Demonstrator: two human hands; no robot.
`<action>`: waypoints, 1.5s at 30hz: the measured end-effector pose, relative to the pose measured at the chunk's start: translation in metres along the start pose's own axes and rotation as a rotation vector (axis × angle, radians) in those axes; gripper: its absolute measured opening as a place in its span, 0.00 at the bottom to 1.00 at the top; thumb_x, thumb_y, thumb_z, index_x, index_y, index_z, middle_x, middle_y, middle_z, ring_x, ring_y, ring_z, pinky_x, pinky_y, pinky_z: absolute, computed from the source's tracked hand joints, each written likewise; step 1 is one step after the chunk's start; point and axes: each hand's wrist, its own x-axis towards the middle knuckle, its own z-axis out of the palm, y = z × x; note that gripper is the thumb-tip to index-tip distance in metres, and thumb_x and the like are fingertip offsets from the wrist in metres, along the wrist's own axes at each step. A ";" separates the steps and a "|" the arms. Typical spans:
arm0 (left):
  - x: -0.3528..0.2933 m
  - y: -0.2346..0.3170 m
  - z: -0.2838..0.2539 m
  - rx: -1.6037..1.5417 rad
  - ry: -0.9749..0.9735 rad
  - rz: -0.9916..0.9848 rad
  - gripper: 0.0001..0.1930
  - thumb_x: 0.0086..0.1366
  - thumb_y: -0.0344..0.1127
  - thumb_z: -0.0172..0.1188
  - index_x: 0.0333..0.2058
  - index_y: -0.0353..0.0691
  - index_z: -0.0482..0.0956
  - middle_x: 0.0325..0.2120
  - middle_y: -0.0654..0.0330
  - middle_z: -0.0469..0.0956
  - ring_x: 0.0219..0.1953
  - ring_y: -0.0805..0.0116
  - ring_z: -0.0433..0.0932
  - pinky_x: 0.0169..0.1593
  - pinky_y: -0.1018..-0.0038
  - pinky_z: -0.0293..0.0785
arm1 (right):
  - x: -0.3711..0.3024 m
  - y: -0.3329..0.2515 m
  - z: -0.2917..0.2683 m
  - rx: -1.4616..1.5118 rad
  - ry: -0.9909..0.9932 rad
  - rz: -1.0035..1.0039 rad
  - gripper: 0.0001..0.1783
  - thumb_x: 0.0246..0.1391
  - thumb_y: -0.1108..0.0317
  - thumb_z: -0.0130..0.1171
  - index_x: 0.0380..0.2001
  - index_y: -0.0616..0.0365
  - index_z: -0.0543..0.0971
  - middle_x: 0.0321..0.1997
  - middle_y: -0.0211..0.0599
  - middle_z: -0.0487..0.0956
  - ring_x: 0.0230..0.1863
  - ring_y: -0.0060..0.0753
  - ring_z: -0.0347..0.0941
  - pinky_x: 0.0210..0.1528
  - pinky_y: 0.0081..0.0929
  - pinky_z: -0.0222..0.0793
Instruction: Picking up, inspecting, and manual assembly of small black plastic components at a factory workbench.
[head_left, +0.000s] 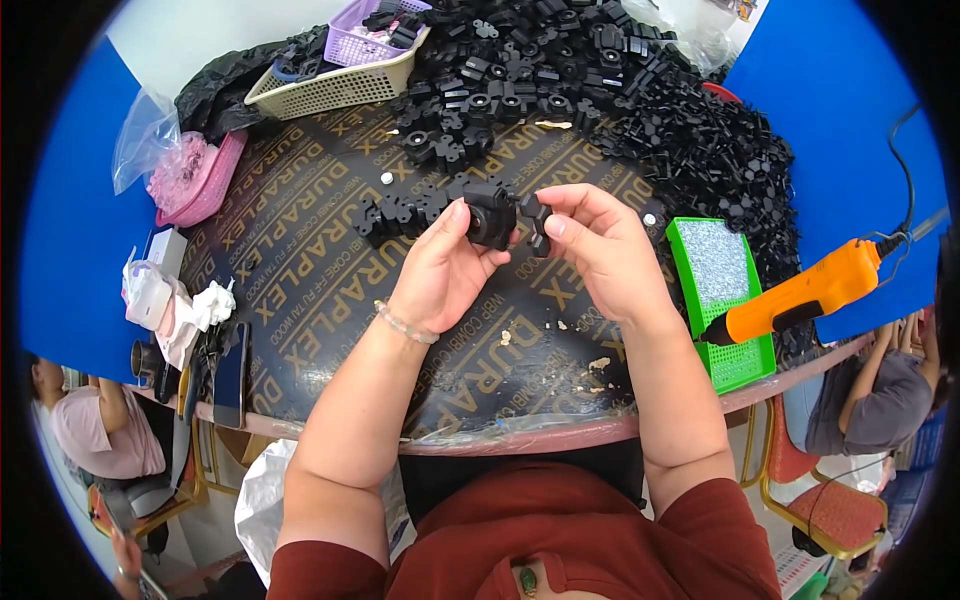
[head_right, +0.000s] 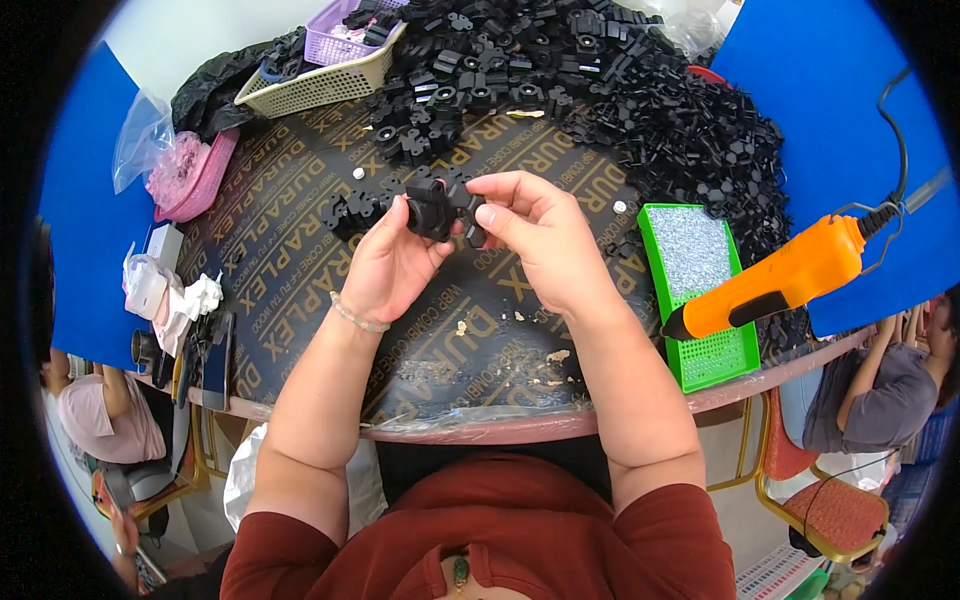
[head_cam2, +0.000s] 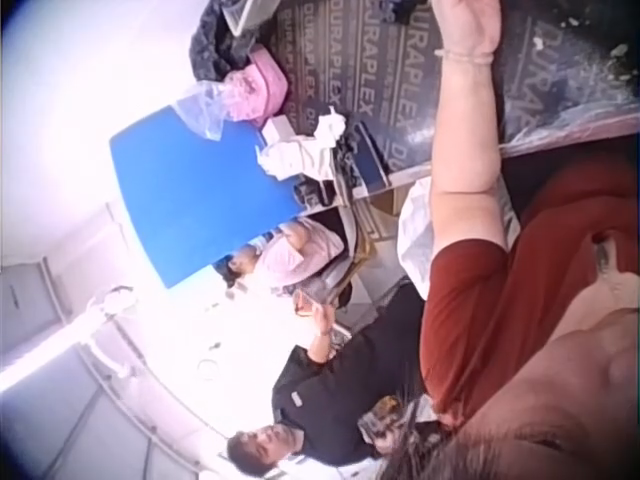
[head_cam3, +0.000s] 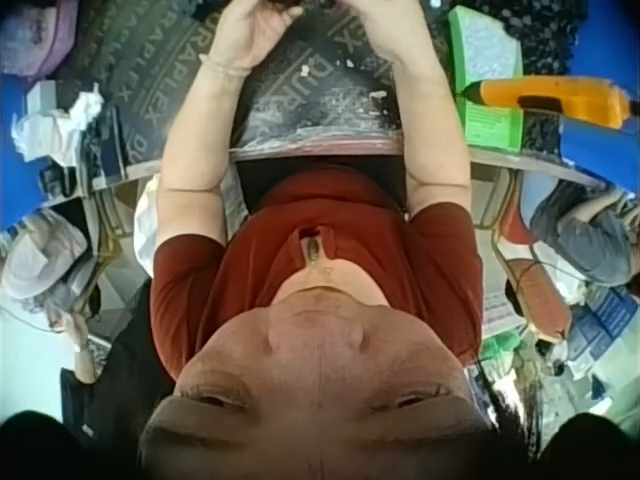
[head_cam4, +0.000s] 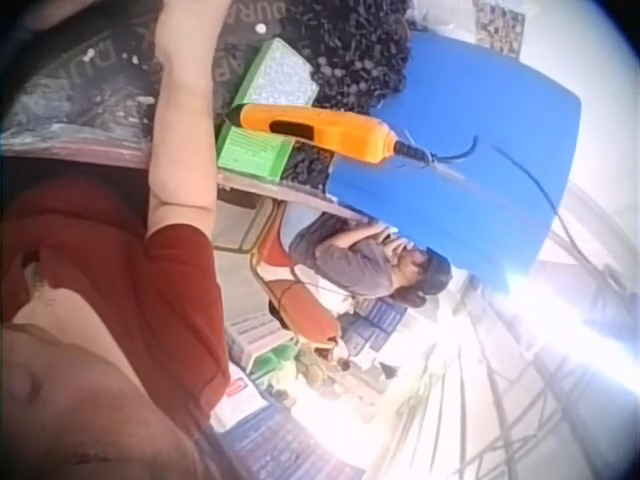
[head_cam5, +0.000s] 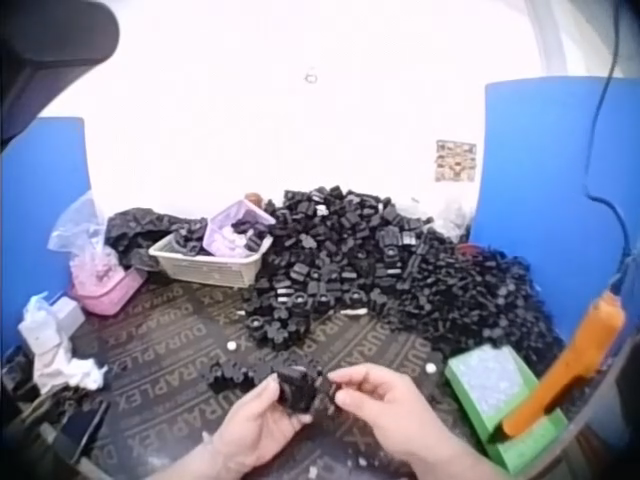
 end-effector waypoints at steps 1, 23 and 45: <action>0.000 -0.001 0.002 -0.001 0.000 0.002 0.17 0.74 0.45 0.49 0.53 0.41 0.72 0.47 0.59 0.78 0.49 0.67 0.77 0.53 0.70 0.75 | 0.000 0.002 0.000 0.132 0.022 0.050 0.12 0.59 0.75 0.59 0.47 0.62 0.78 0.41 0.33 0.81 0.40 0.20 0.76 0.43 0.21 0.73; -0.003 -0.010 0.004 0.002 -0.107 0.056 0.18 0.72 0.38 0.53 0.59 0.47 0.65 0.54 0.60 0.71 0.56 0.64 0.74 0.60 0.58 0.73 | -0.002 0.000 0.011 -0.154 0.124 -0.015 0.15 0.56 0.79 0.58 0.48 0.63 0.77 0.40 0.31 0.75 0.38 0.21 0.76 0.40 0.21 0.76; -0.015 -0.017 0.022 1.432 -0.022 0.323 0.24 0.60 0.33 0.66 0.55 0.39 0.72 0.43 0.54 0.76 0.43 0.61 0.77 0.46 0.69 0.75 | 0.070 0.057 -0.079 -0.994 0.542 -0.150 0.17 0.52 0.59 0.68 0.34 0.65 0.79 0.33 0.47 0.82 0.36 0.40 0.79 0.42 0.34 0.73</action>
